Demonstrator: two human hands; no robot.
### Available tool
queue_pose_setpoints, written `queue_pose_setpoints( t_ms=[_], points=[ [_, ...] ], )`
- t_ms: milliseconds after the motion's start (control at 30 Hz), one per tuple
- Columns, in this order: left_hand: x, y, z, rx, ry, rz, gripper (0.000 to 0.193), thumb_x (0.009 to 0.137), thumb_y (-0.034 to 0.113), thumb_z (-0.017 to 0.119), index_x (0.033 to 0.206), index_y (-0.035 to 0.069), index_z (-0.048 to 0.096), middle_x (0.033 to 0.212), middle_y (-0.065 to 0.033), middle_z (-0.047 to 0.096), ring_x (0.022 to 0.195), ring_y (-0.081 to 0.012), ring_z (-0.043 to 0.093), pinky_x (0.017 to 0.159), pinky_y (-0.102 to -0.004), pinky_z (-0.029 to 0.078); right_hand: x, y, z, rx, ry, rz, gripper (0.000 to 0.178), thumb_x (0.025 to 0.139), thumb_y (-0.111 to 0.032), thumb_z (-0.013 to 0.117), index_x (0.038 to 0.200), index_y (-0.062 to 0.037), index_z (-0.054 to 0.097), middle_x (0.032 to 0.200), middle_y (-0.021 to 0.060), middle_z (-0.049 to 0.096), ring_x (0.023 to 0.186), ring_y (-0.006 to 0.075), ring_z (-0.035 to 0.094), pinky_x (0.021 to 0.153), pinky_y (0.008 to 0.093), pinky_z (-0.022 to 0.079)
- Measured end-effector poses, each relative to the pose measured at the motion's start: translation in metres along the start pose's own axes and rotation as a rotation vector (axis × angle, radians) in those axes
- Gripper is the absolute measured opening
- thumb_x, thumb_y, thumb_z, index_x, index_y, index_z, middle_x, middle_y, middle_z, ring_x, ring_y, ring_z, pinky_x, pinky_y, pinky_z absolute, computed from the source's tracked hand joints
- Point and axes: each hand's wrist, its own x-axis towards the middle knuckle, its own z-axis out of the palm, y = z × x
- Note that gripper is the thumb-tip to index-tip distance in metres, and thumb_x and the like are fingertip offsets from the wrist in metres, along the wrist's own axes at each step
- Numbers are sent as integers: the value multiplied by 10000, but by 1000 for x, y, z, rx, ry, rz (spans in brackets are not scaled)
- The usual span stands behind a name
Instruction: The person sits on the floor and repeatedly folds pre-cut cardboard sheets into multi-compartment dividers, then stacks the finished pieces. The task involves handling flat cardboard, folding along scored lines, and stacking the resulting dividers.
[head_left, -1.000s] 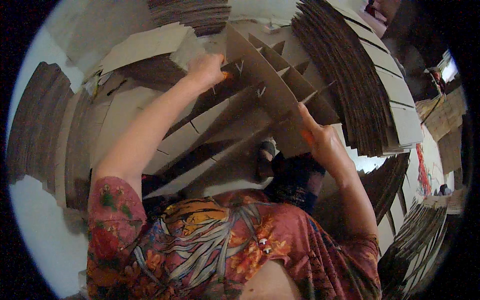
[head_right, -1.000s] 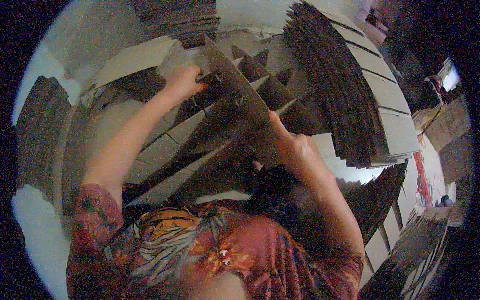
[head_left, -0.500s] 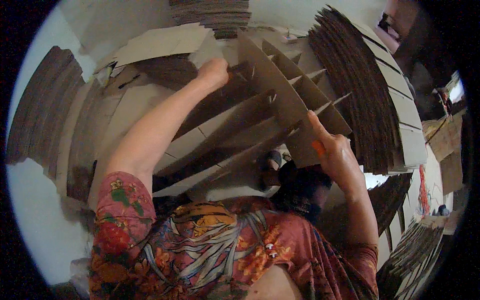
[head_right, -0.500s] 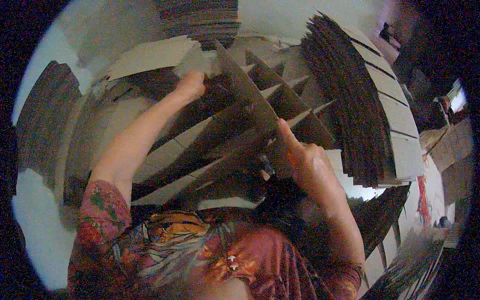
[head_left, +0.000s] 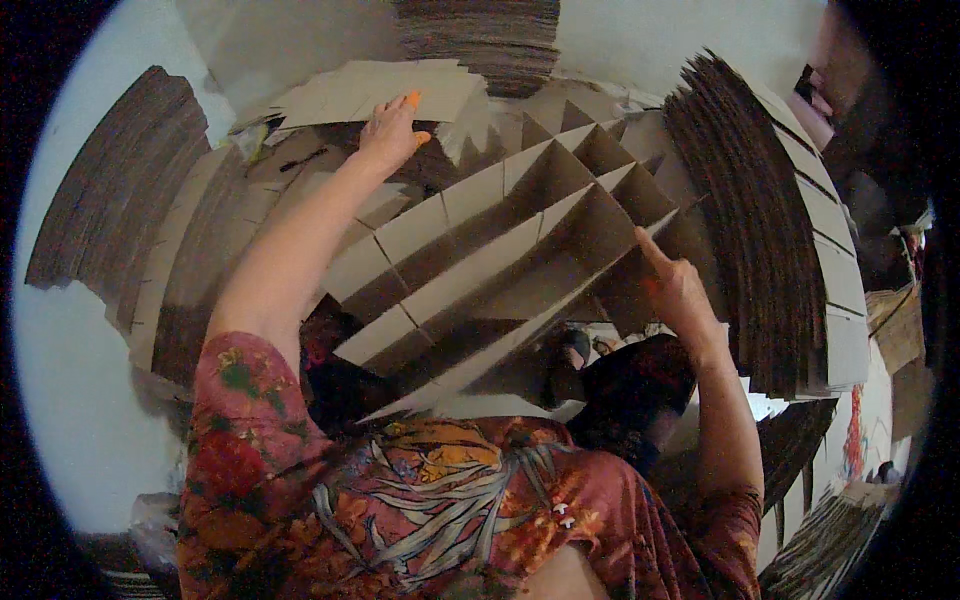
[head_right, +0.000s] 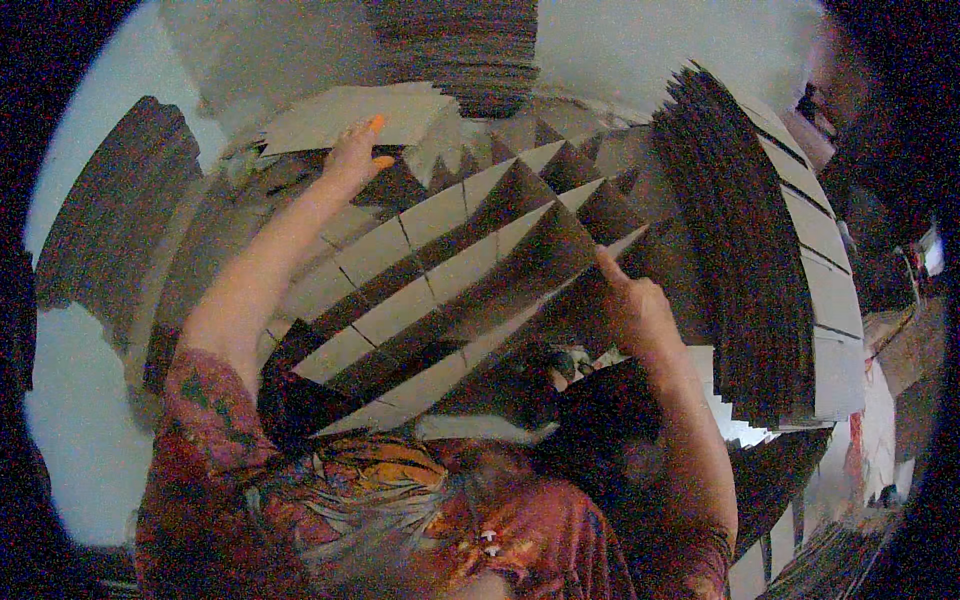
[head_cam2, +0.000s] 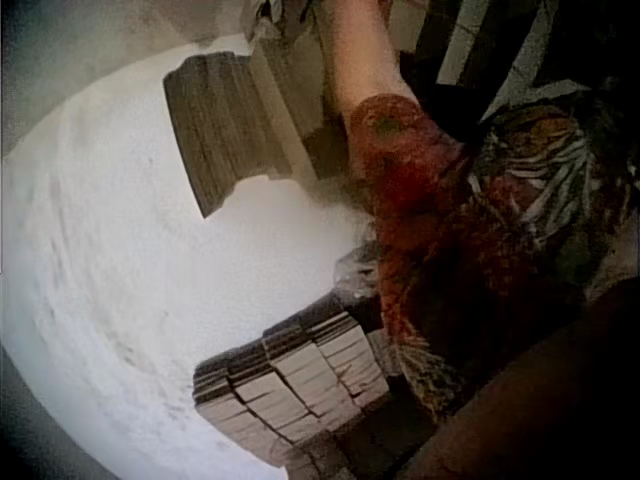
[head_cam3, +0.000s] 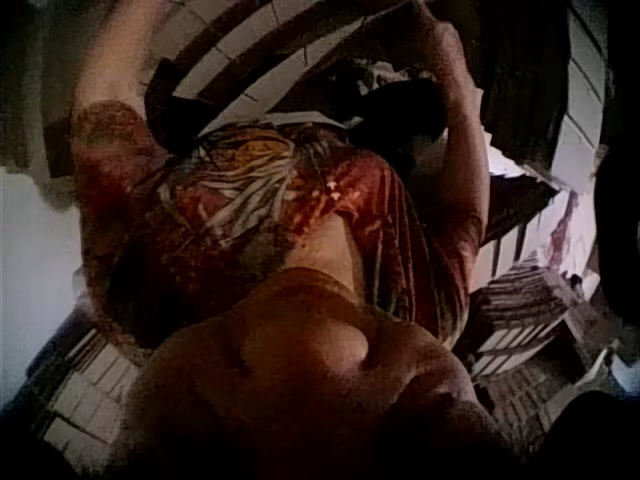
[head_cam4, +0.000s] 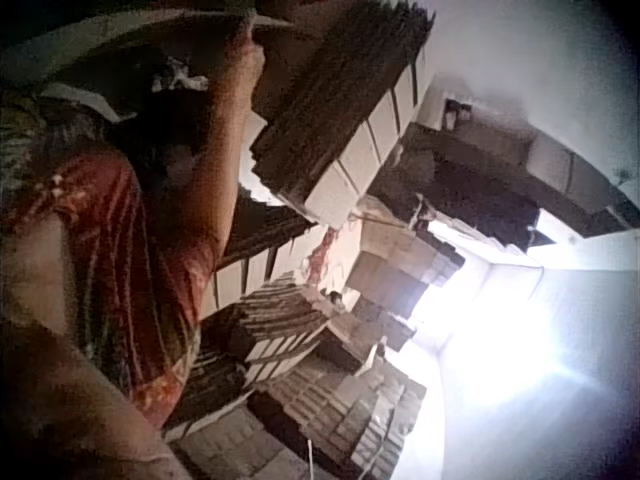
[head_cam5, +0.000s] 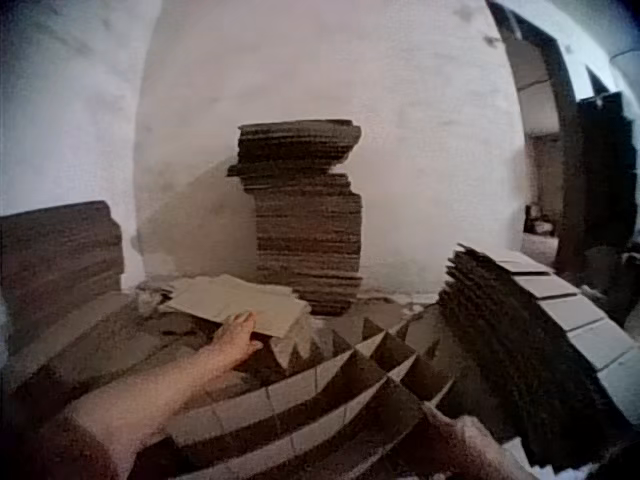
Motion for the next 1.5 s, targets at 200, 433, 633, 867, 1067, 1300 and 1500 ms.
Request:
queue_pose_setpoints(
  t_ms=[200,433,633,867,1067,1300,1500],
  points=[
    [33,-1,-9,-229,-408,-191,203,789,191,585,956,81,618,944,-135,616,908,-336,560,809,-421,447,11,3,-8,-45,100,38,601,748,-49,593,1306,-166,405,791,240,591,741,377,597,629,436,470],
    [48,-32,5,-428,-136,-99,146,739,139,607,867,88,657,807,-140,640,751,-312,603,665,-381,467,3,-24,-20,162,517,-85,446,816,-205,614,1229,-100,483,867,170,596,748,321,605,642,353,489],
    [45,-41,-21,-652,244,-37,191,749,60,586,924,55,661,841,-159,648,748,-253,619,652,-331,476,0,-51,-29,638,512,-162,360,818,-131,617,1147,-11,535,922,141,617,788,193,622,655,258,484],
    [-61,104,-100,-823,270,807,281,813,25,532,1079,66,611,1114,-90,601,971,-212,603,845,-286,464,8,-61,-31,1030,357,63,330,899,-141,451,1161,59,467,994,153,593,914,202,595,800,313,488],
    [-46,94,-72,-1274,-14,192,484,811,129,623,1253,63,436,1184,-89,532,826,-199,601,744,-306,500,-31,-66,-49,1319,580,293,205,819,7,533,1005,9,619,1011,53,613,926,161,566,822,294,428],
    [27,48,-33,-1495,-307,-90,576,775,259,697,1221,-4,445,1023,-100,568,781,-122,578,706,-252,491,-70,-56,-20,582,740,101,209,787,24,595,993,4,627,963,67,634,891,138,564,768,274,442],
    [22,55,-21,-1505,-261,-130,415,804,234,660,1073,-60,545,853,-66,620,770,-111,576,701,-242,486,-72,-79,-35,793,664,74,155,795,-12,604,946,-5,640,907,94,658,847,181,604,744,300,461]
  ],
)
